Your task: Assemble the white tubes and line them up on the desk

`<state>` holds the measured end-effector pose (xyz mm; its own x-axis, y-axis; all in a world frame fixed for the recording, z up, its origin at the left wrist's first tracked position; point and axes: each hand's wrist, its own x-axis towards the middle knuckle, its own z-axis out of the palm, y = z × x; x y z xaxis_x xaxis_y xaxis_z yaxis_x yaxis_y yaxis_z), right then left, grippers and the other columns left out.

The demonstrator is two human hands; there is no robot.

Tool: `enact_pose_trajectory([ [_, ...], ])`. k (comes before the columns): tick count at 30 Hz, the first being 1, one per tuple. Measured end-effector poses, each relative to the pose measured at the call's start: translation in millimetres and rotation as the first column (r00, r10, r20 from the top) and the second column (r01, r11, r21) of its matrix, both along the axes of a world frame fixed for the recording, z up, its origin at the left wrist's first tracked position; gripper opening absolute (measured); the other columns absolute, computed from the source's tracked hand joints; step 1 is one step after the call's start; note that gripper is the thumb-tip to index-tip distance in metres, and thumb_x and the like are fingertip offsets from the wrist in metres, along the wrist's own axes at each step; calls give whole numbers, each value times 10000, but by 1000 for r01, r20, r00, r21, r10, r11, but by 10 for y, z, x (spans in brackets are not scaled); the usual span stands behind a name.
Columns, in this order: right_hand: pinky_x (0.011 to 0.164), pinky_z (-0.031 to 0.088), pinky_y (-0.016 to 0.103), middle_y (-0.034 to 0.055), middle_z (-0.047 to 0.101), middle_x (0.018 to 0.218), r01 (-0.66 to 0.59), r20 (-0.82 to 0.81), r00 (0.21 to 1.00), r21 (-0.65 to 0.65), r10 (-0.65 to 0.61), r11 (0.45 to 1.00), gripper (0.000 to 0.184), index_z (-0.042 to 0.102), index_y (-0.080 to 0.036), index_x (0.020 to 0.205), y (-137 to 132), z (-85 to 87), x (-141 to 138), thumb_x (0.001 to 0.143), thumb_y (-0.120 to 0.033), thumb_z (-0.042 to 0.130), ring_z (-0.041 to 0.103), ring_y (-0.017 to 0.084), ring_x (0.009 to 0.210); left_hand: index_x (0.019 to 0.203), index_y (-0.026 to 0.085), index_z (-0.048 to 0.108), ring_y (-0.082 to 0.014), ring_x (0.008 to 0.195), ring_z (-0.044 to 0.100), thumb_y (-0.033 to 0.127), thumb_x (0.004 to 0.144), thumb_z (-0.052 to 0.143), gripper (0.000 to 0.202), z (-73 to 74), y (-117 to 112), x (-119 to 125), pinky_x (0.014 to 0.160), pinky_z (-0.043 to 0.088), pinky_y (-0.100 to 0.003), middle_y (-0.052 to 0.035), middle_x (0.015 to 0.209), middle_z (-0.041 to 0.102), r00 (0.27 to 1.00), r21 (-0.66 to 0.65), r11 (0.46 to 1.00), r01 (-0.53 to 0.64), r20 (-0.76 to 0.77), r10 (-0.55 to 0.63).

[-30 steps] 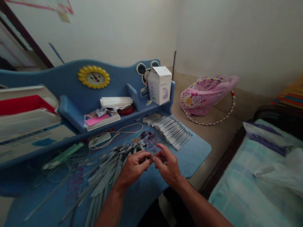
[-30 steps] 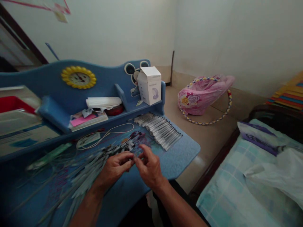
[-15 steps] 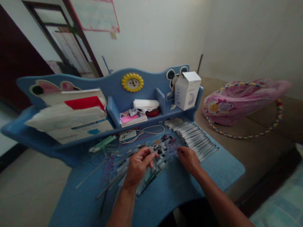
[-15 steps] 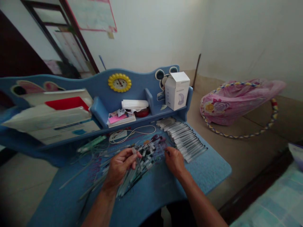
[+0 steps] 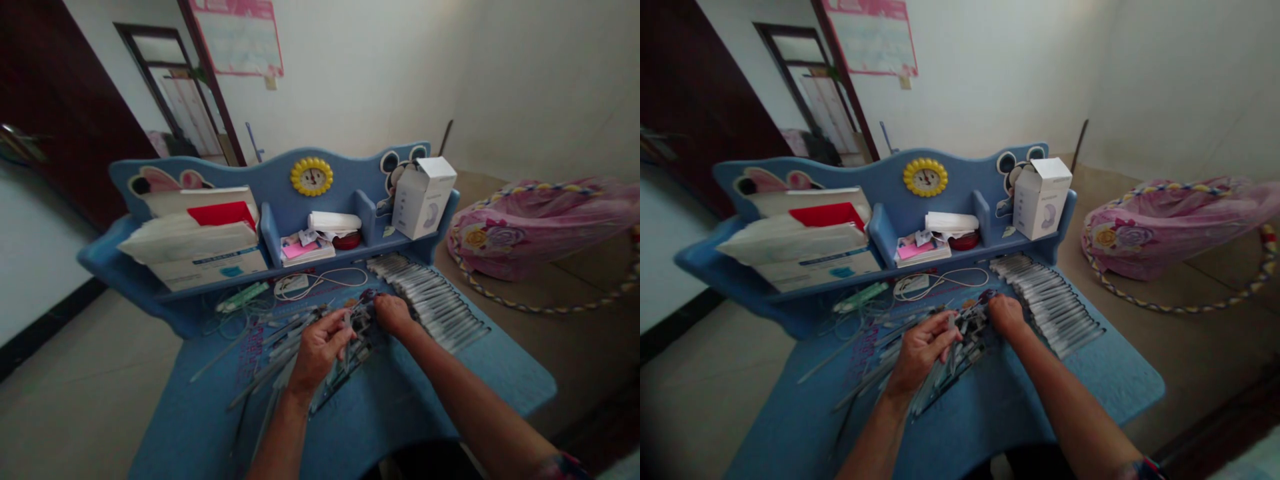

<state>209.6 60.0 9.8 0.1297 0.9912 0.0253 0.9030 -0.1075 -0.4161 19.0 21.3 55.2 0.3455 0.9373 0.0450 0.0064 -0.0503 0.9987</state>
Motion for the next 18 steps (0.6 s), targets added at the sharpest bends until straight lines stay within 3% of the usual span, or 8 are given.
enact_pose_trajectory([
  [6,704,460,280,81,685,760,19,-252,968,75,1,997,141,639,-153,790,-254,112,-25,775,-141,499,645,204,770,1175,152,555,-49,399,436,300,736,611,467,10,-23,18,398,355,-180,0,684,630,998,14,998,66,-19,-66],
  [9,552,474,229,20,671,689,30,-439,898,112,22,993,187,610,-162,791,-498,183,-117,827,-247,447,626,139,566,1162,141,562,-48,405,430,281,739,607,448,10,-36,44,391,342,-173,0,673,619,993,20,993,115,-42,-114],
  [10,513,473,224,13,669,686,44,-545,838,130,35,991,202,601,-160,807,-572,209,-151,835,-282,442,610,125,515,1144,136,572,-47,404,426,277,738,608,432,11,-43,57,388,336,-171,1,669,615,991,21,992,126,-50,-125],
  [12,464,468,225,6,668,682,97,-818,567,175,90,980,194,589,-160,821,-692,269,-206,812,-332,500,582,111,450,1110,133,592,-46,404,420,271,733,610,402,15,-59,83,389,327,-170,8,650,598,988,27,989,144,-66,-142],
  [14,439,457,222,-1,664,657,155,-971,168,196,169,968,173,594,-165,811,-771,328,-228,750,-326,605,567,106,421,1087,142,604,-48,410,416,260,730,609,375,23,-77,105,396,323,-172,19,632,580,984,34,986,164,-82,-160],
  [15,430,448,217,-4,663,640,172,-980,10,196,198,965,173,601,-166,806,-797,354,-227,720,-308,648,563,105,414,1079,149,608,-51,417,418,252,728,608,366,28,-87,113,404,323,-174,25,624,572,981,36,984,175,-91,-171],
  [16,422,440,210,-4,664,631,179,-974,-83,195,212,964,173,609,-167,803,-818,374,-220,703,-292,674,562,102,412,1073,156,611,-56,429,424,243,726,606,357,34,-96,119,415,327,-177,29,617,566,978,39,982,187,-103,-182],
  [18,417,433,203,9,674,637,188,-959,-181,182,216,965,167,625,-165,797,-850,395,-195,690,-270,698,563,100,418,1063,163,617,-72,469,447,231,727,602,343,49,-113,128,452,346,-189,29,617,567,971,49,977,209,-132,-201],
])
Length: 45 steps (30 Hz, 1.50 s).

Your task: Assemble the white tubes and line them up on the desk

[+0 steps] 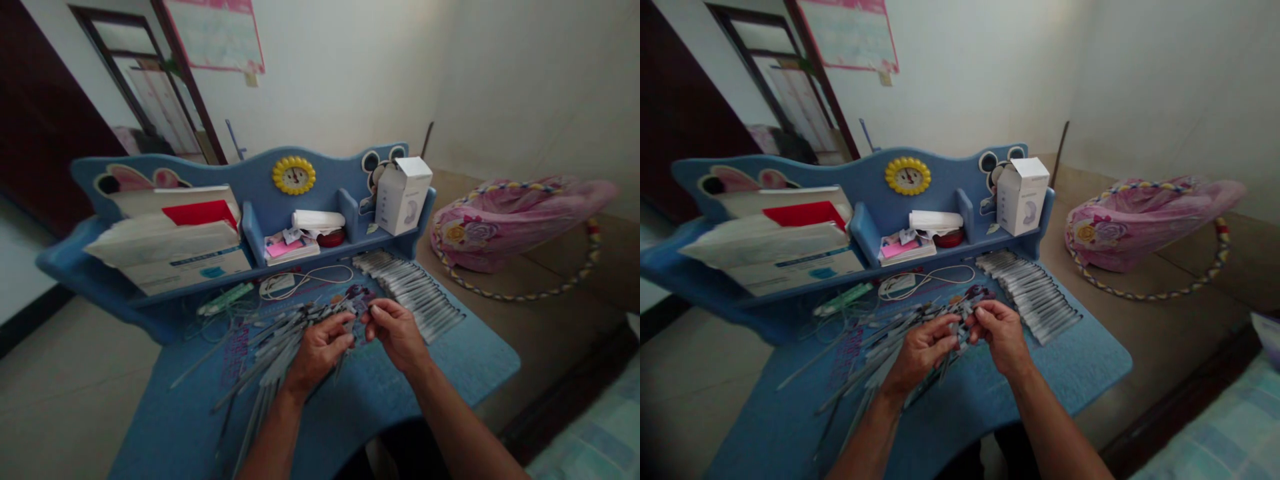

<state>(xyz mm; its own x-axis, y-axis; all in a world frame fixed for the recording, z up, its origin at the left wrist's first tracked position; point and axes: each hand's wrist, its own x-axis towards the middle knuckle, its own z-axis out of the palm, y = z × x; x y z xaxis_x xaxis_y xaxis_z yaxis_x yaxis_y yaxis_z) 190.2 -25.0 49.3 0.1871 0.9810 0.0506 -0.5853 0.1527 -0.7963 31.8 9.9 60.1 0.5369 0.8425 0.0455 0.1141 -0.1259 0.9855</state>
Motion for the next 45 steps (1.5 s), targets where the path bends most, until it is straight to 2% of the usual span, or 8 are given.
enact_pose_trajectory([
  [6,375,389,193,-17,626,559,-30,-156,988,-58,20,998,147,651,-166,788,-80,-72,44,685,-249,715,482,69,361,1086,147,608,-82,509,430,222,729,607,365,35,-60,42,486,337,-201,29,609,552,995,9,996,89,-34,-89],
  [15,351,329,165,-33,594,505,-77,-240,969,-103,50,992,169,653,-166,783,-159,-134,-23,668,-259,733,448,52,333,1079,137,594,-66,485,374,209,722,604,364,2,-109,94,468,307,-191,60,560,457,987,20,987,159,-33,-158],
  [21,336,335,168,-32,590,461,-59,-193,981,-136,32,989,180,655,-155,756,-185,-153,-66,648,-268,744,437,54,307,989,122,613,-63,484,364,205,720,608,281,-29,-109,110,457,288,-191,52,565,461,988,14,988,152,-29,-151],
  [26,335,354,168,-36,597,469,-58,-164,986,-106,40,993,162,657,-153,752,-192,-170,-87,662,-265,732,447,54,310,1009,121,612,-76,501,402,206,717,613,304,-38,-110,127,473,309,-200,34,581,506,988,-25,988,155,-11,-155],
  [33,318,357,172,-31,609,496,-9,-118,993,-103,-3,995,164,654,-154,744,-168,-208,-73,657,-271,729,475,69,321,1010,122,624,-78,493,391,244,722,624,312,-11,-76,149,472,317,-205,41,570,495,991,18,996,88,-103,-86],
  [39,324,367,169,-22,627,519,29,-71,997,-83,-35,996,178,654,-139,745,-204,-237,-42,658,-279,723,482,65,332,939,132,655,-120,582,515,278,715,624,269,-41,-56,173,552,409,-226,3,659,600,978,44,993,113,-183,-103],
  [42,343,387,165,-26,632,539,37,0,999,-55,-37,998,173,636,-148,746,-245,-243,1,678,-293,701,495,64,356,928,134,664,-149,646,572,283,713,614,267,-16,-63,195,599,448,-241,-15,713,647,971,39,992,117,-214,-106],
  [45,371,411,171,-34,627,553,13,142,990,-20,-10,1000,162,618,-161,767,-296,-233,83,717,-310,660,510,66,376,885,146,687,-164,710,605,270,720,598,224,40,-66,208,645,467,-240,-21,760,679,953,36,981,189,-246,-175],
])
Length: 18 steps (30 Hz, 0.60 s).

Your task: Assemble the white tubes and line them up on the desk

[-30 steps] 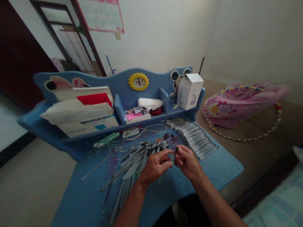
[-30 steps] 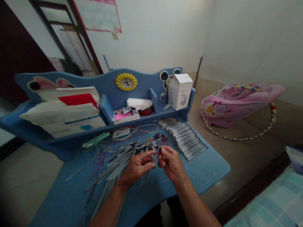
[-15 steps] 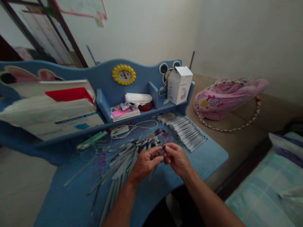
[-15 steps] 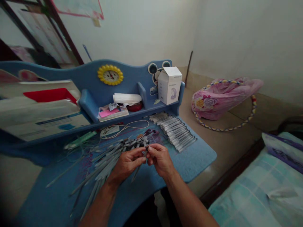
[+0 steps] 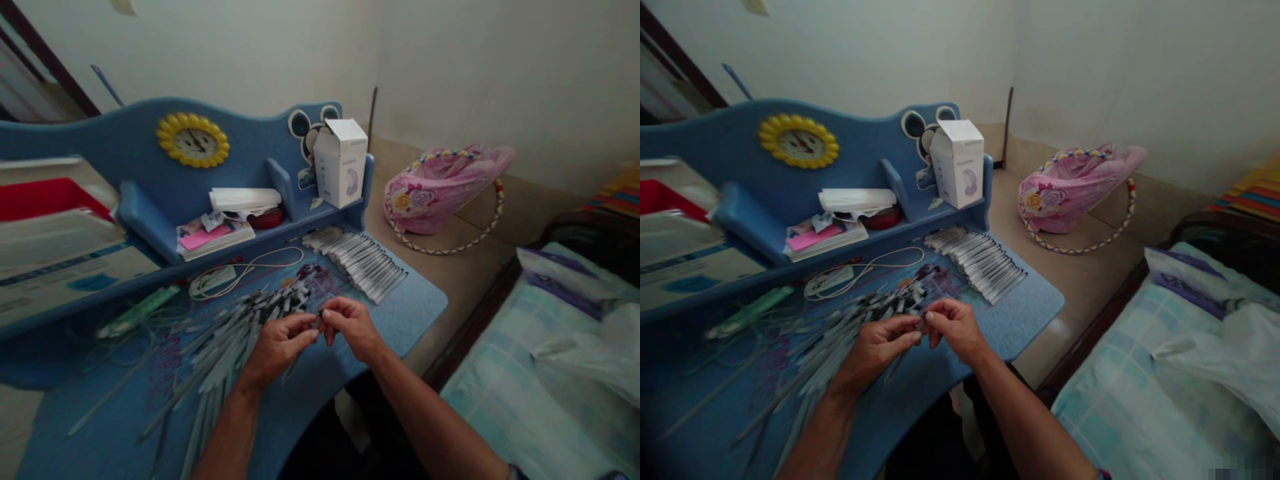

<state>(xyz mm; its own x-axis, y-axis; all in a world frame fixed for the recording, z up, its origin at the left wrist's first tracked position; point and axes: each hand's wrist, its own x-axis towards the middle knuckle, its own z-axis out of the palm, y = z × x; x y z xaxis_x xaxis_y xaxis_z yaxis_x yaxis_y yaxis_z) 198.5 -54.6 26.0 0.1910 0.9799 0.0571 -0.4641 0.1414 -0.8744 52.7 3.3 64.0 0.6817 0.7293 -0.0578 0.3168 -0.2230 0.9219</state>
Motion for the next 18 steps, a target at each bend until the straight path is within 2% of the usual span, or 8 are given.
enact_pose_trajectory([
  [3,396,425,175,-39,615,569,-49,148,988,-3,49,999,151,611,-164,762,-50,24,100,720,-303,653,525,67,399,850,163,706,-171,749,618,262,718,596,199,32,2,-3,681,474,-237,-19,807,699,997,22,997,71,-21,-71],
  [7,426,433,179,-40,587,596,-102,316,943,-16,102,995,117,608,-166,743,-83,59,198,709,-270,651,538,71,447,866,165,713,-183,793,624,250,723,587,209,7,7,-16,711,473,-243,-24,836,707,993,28,994,108,-42,-106],
  [11,426,408,173,-48,540,575,-128,510,851,-35,128,991,69,602,-172,724,-92,109,241,750,-236,600,515,68,453,861,166,709,-177,782,620,236,725,581,200,-28,16,-23,699,465,-238,-17,816,703,992,36,993,112,-61,-110],
  [14,445,409,179,-49,526,576,-176,584,796,-33,162,984,63,599,-173,737,-98,152,259,773,-216,572,512,71,465,862,156,701,-177,786,613,218,729,563,201,-22,17,-31,700,458,-241,-23,819,693,990,41,992,119,-85,-115],
  [18,439,388,173,-57,509,521,-176,688,711,-25,145,984,81,609,-174,729,-96,175,278,786,-213,567,503,73,449,845,159,694,-156,735,591,181,736,527,200,3,7,-50,662,434,-225,-10,766,665,984,76,985,158,-97,-150],
])
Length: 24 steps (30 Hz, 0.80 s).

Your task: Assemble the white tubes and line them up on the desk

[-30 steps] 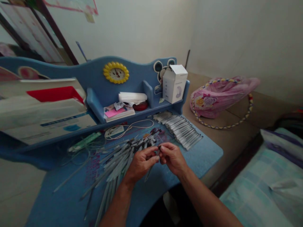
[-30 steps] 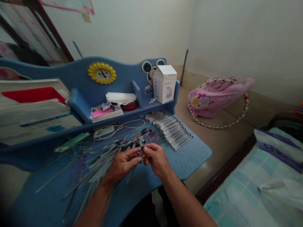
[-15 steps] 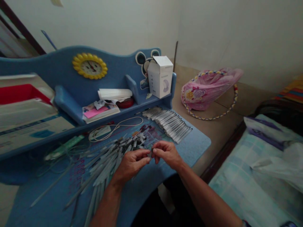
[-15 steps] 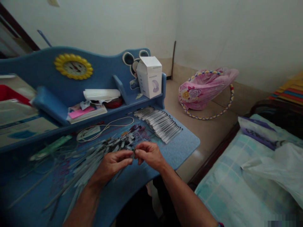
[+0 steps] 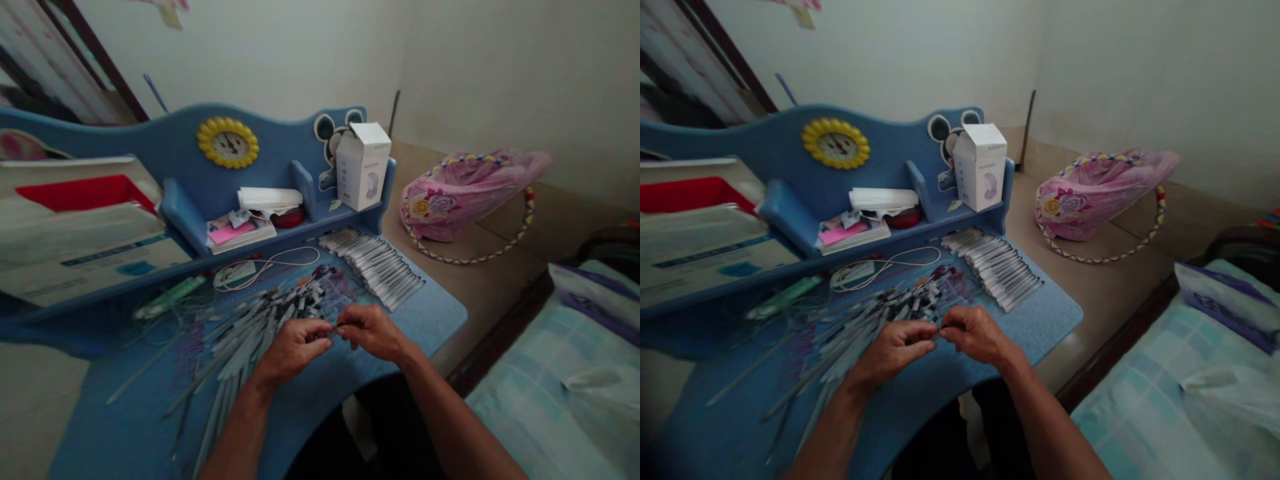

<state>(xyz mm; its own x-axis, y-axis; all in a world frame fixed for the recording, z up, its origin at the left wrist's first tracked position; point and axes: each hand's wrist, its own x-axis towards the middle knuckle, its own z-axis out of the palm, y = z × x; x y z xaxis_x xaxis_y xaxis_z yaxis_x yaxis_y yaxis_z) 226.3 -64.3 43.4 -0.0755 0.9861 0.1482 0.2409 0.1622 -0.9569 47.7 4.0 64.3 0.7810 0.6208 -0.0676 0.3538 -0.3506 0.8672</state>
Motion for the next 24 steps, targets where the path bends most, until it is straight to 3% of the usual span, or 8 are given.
enact_pose_trajectory([
  [11,384,309,162,-39,488,440,12,142,990,-11,-11,1000,390,557,-161,536,23,-42,-55,866,-350,471,458,64,389,721,180,679,-120,623,528,146,700,541,144,22,-29,-10,592,379,-206,18,644,608,1000,149,989,5,7,-6],
  [15,426,335,185,-39,537,522,10,123,992,10,-11,1000,225,630,-174,801,18,-28,-58,826,-380,545,490,88,449,782,184,689,-120,625,529,171,707,556,153,5,-27,-33,604,389,-213,13,683,621,999,133,991,-34,28,31],
  [17,439,338,192,-40,540,538,3,136,991,21,-6,1000,185,627,-185,843,18,-31,-71,820,-355,559,495,93,466,776,180,686,-113,620,524,150,704,551,156,3,-32,-39,602,386,-206,16,684,616,999,135,990,-40,31,37],
  [21,424,289,201,-35,481,451,86,264,959,80,-104,993,338,565,-183,546,27,-77,-111,840,-345,524,449,86,427,701,167,666,-106,605,511,123,692,556,118,4,-45,-38,572,367,-191,27,625,577,999,154,987,-33,17,30],
  [24,404,268,204,-37,462,421,106,239,964,47,-114,993,388,555,-187,515,20,-97,-113,846,-385,507,427,85,396,704,163,667,-112,607,518,142,697,568,102,-3,-47,-37,567,374,-190,22,619,579,999,153,987,-46,27,42],
])
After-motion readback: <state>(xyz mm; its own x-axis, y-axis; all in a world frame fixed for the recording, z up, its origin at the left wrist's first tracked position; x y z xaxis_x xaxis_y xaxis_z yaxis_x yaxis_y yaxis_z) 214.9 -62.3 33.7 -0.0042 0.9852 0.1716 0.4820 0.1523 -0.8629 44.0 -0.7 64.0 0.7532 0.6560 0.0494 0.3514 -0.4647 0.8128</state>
